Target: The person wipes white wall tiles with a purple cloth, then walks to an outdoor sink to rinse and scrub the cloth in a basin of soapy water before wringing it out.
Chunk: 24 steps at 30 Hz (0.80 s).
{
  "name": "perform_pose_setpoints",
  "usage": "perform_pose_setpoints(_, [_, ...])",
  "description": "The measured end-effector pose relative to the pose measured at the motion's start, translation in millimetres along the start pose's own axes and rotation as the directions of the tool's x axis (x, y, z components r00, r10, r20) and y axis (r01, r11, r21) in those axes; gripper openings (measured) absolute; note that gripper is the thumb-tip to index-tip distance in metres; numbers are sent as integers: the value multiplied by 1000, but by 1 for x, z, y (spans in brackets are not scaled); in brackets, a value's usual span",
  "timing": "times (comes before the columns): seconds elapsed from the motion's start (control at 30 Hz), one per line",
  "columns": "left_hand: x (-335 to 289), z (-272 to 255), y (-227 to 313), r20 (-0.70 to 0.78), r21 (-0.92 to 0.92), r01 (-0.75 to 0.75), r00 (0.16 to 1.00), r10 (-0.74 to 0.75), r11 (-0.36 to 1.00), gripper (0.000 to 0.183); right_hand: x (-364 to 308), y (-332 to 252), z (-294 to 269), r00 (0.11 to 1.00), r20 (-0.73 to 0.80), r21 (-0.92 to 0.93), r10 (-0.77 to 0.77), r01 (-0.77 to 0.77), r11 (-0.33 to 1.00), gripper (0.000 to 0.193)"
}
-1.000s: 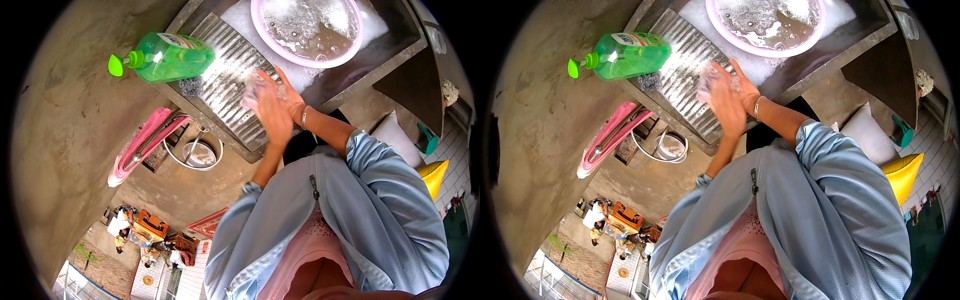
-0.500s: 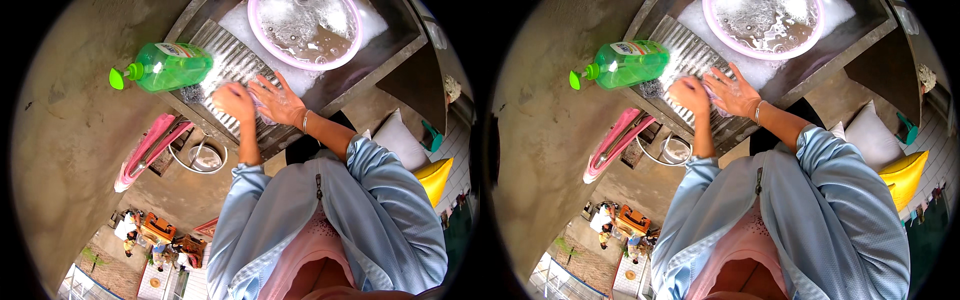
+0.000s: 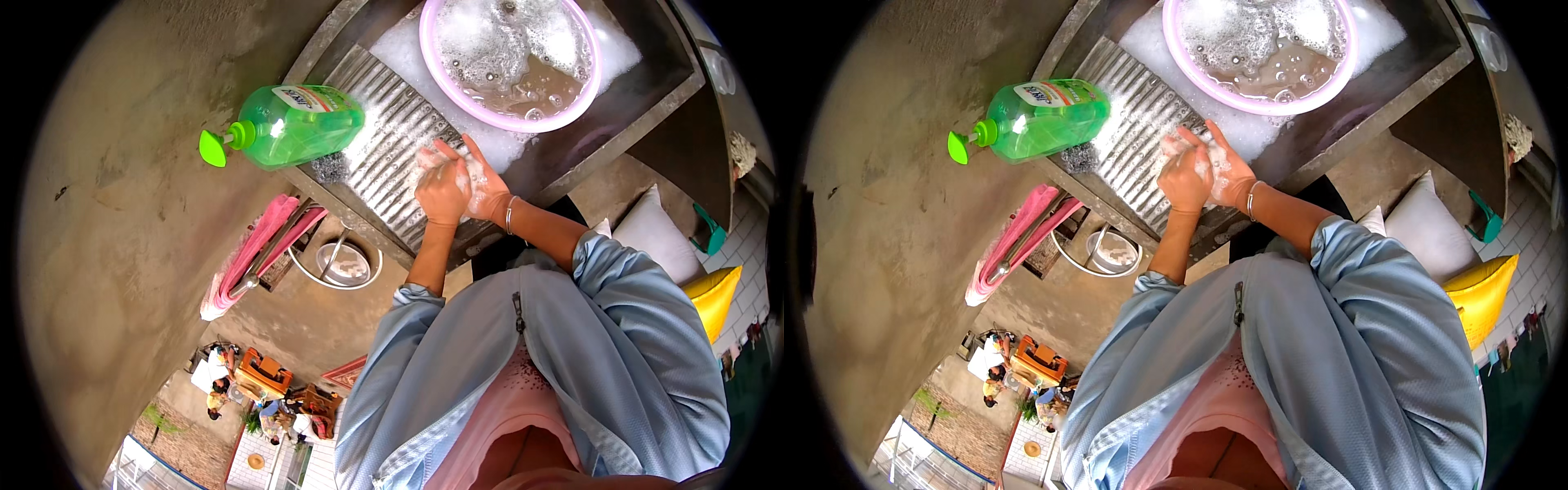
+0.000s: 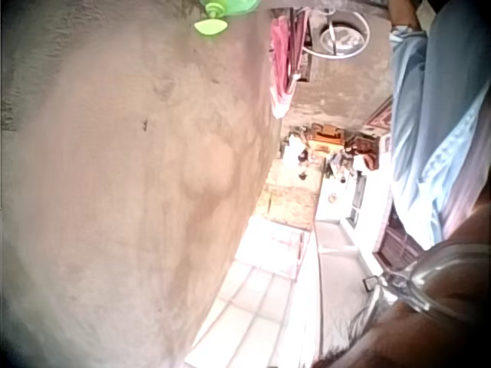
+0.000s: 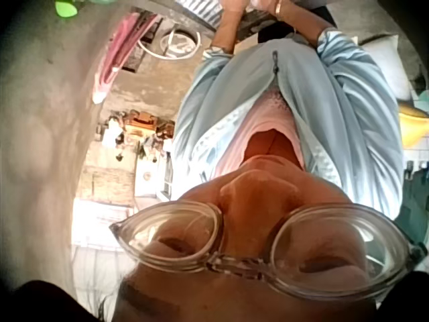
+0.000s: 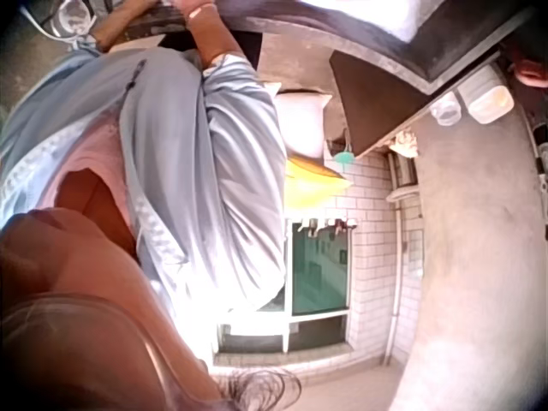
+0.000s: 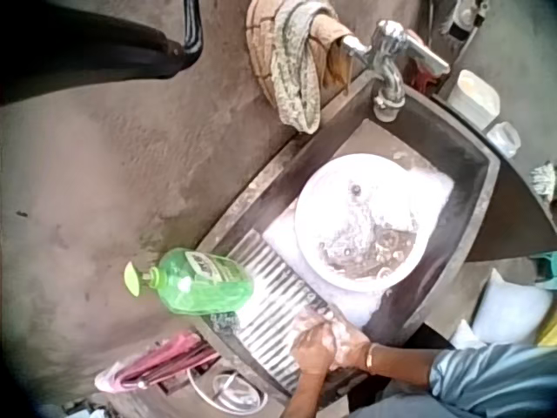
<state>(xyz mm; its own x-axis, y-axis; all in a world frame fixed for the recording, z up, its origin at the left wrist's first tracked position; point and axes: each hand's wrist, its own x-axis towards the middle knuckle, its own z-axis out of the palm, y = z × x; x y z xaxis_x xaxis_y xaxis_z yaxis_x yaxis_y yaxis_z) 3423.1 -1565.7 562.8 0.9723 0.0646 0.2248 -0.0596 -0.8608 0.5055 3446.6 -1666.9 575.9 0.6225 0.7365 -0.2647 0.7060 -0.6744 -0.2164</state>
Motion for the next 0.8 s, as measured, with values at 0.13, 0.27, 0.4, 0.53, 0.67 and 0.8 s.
perform_pose_setpoints(0.13, [1, 1, 1, 74, 67, 45, 996, -50, 997, 15, 1, -1, 4, 1000, 8, -425, 0, 3, 905, 58])
perform_pose_setpoints(0.27, [3, -1, 3, 151, 160, 176, 968, -201, 971, 23, -1, -3, 5, 999, 53, -287, 13, 3, 958, 60])
perform_pose_setpoints(0.4, [14, -6, -8, 71, -350, 546, 826, -560, 761, 31, -2, -4, 9, 1000, -2, -25, 31, -31, 999, 62])
perform_pose_setpoints(0.53, [39, -55, -11, -52, -507, 513, 784, -619, 693, 35, -10, 17, 7, 977, -211, 347, 9, 66, 936, 65])
perform_pose_setpoints(0.67, [62, -116, 12, -331, -540, 210, 838, -434, 815, 31, -25, 41, 6, 924, -314, 623, 218, 27, 782, 57])
perform_pose_setpoints(0.8, [47, -126, 43, -289, -268, 162, 927, -239, 950, 30, -49, 66, 26, 856, -255, 696, 449, -160, 700, 47])
